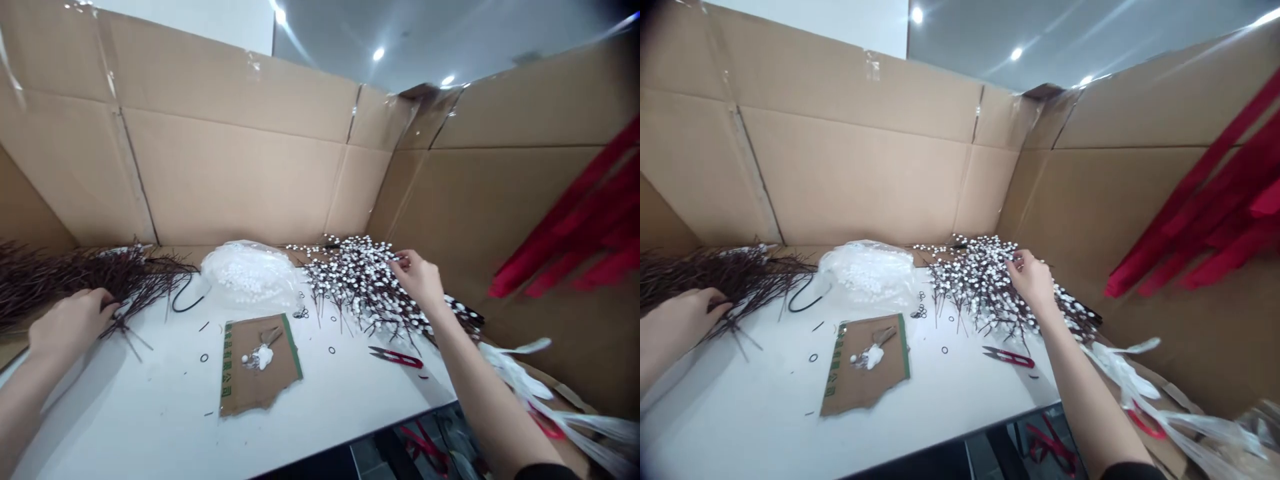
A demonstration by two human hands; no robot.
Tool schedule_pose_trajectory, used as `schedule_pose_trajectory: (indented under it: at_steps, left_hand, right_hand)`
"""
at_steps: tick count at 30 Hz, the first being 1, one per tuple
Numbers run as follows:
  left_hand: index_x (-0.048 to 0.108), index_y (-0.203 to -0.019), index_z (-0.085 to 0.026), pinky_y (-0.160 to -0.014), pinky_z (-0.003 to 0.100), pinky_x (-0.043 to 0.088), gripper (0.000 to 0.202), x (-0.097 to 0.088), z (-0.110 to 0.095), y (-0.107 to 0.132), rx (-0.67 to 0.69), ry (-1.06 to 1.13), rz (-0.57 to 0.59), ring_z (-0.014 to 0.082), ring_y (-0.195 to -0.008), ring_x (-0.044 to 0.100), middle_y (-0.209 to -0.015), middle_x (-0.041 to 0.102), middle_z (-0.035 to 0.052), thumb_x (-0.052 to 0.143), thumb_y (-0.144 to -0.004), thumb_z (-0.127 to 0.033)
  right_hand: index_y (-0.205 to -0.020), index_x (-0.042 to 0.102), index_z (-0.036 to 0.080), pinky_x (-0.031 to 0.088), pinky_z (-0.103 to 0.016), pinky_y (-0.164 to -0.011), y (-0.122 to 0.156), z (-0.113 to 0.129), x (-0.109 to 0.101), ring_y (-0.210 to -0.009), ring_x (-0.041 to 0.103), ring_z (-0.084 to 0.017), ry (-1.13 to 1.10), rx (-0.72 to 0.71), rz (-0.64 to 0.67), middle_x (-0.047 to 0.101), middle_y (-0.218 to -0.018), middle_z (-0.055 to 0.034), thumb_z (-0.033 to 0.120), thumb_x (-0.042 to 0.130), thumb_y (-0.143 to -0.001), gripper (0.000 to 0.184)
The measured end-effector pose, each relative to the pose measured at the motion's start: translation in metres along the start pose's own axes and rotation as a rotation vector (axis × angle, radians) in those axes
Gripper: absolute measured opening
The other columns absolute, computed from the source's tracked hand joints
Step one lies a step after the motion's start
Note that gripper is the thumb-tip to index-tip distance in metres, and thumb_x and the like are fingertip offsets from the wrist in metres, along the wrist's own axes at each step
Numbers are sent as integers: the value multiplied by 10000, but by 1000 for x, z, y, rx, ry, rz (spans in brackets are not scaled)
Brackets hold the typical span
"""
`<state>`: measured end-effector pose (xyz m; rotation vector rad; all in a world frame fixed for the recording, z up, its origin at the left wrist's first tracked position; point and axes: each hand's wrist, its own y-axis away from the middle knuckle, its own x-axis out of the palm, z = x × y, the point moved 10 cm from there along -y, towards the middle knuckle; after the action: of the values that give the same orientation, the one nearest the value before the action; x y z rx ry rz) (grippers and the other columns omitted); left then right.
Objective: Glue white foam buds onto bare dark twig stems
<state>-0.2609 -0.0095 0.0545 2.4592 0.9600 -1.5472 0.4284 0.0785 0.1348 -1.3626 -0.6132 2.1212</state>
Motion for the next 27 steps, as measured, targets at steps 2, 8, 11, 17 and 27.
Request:
schedule_pose_trajectory:
  at_steps: [2, 8, 11, 17, 27]
  left_hand:
    - [627, -889, -233, -662, 316, 423, 245, 3, -16, 6, 114, -282, 53, 266, -833, 574, -946, 630, 37, 511, -784, -422]
    - [542, -1000, -131, -665, 317, 443, 438, -5, -27, 16, 200, -482, -33, 279, -854, 611, -1021, 575, 133, 299, -884, -476]
    - [550, -952, -123, -647, 338, 431, 430, -2, -19, 12, 164, -482, -17, 304, -836, 615, -958, 599, 161, 324, -869, -480]
    - [578, -883, -167, -583, 326, 388, 389, 2, -28, 17, 146, -456, -34, 285, -766, 608, -914, 642, 138, 339, -863, -474]
    - [646, -806, -170, -680, 322, 404, 387, 34, -98, 56, 495, -465, -95, 269, -922, 540, -906, 637, 110, 336, -888, -387]
  right_hand:
    - [-962, 616, 175, 451, -315, -657, 5, 47, -8, -683, 647, -228, -52, -106, -53, 690, -768, -80, 406, 545, -798, 291]
    - [-803, 577, 196, 399, -236, -578, 52, 165, 14, -604, 616, -159, -221, -362, 5, 655, -690, -29, 382, 483, -865, 217]
    - [-695, 548, 195, 283, -244, -495, 78, 186, 50, -510, 558, -158, -51, -476, 56, 594, -561, -24, 340, 414, -894, 280]
    - [-613, 532, 202, 210, -259, -487, 104, 171, 111, -501, 561, -170, 2, -517, 271, 596, -522, -30, 345, 367, -923, 379]
    - [-773, 663, 194, 420, -275, -671, 106, 168, 114, -783, 660, -220, -364, -441, 353, 713, -846, -75, 317, 458, -898, 270]
